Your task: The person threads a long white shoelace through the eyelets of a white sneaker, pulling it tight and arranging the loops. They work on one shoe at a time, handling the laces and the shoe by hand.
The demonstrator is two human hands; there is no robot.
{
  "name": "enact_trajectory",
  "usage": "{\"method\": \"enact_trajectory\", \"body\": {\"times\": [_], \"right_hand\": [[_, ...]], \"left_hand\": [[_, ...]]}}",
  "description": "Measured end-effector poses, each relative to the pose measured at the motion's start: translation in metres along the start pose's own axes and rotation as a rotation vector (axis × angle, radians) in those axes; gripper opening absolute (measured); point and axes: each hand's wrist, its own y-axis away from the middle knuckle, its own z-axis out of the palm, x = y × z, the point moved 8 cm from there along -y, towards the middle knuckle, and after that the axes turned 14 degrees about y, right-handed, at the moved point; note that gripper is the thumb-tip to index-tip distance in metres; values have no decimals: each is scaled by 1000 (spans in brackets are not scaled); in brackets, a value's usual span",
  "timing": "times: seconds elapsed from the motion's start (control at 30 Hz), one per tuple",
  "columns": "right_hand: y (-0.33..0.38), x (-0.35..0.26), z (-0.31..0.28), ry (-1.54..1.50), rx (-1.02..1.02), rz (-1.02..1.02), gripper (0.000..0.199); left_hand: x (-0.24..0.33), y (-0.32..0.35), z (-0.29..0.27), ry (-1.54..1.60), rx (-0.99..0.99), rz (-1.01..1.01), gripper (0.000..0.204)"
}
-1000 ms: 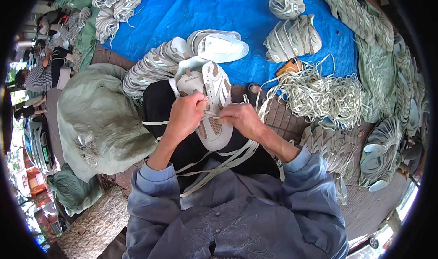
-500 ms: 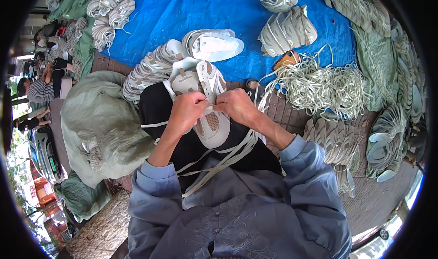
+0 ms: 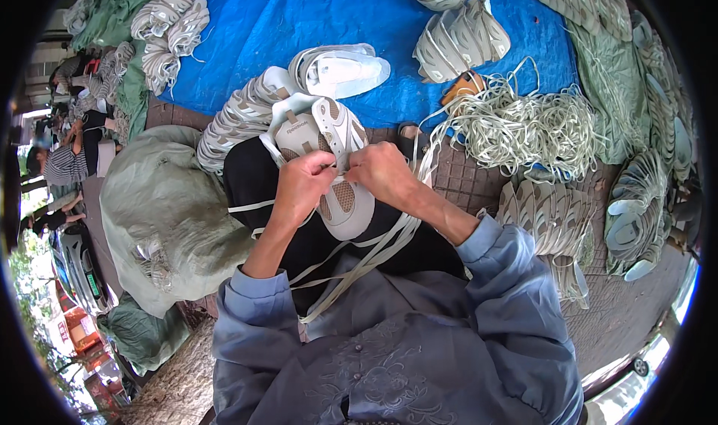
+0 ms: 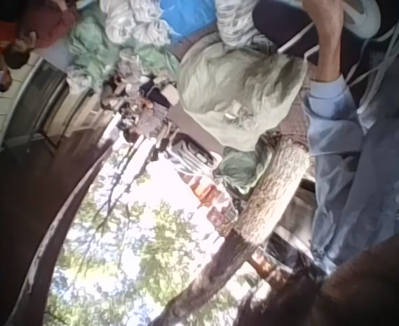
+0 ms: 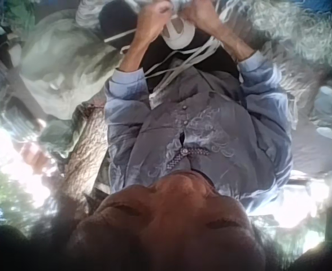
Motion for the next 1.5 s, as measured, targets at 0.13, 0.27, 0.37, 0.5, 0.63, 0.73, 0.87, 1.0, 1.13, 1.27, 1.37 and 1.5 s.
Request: {"method": "enact_trajectory", "body": {"times": [0.13,0.27,0.37,0.5,0.63,0.73,0.87,1.0,1.13,1.27,1.37,1.5], "right_hand": [[6,-3,3,283,52,122,14],[9,-12,6,339,138,151,13],[12,-12,3,272,187,112,13],[8,10,9,-138,11,143,13],[4,26,23,-262,-93,324,14],[5,17,12,-100,11,251,12],[7,23,8,-426,-82,319,25],[-21,-1,-4,43,-134,-100,19],[-26,-5,10,427,-341,-216,16],[-16,-20,6,461,-234,-327,12],[-8,-28,4,477,-114,-429,13],[-6,-27,-6,581,112,-478,10]], "left_hand": [[0,0,1,-39,29,54,14],[8,1,4,-62,6,143,14],[8,2,6,-44,-27,120,13],[10,4,9,-83,-57,95,13],[20,6,10,-188,-37,200,14],[14,7,9,-93,-55,117,14],[13,7,11,-102,-106,94,14],[18,6,14,-167,-143,146,15],[3,9,9,6,-126,-78,15],[7,12,2,9,-89,-16,18],[7,9,3,-94,-120,-26,18],[42,-1,13,-558,-126,369,22]]}}
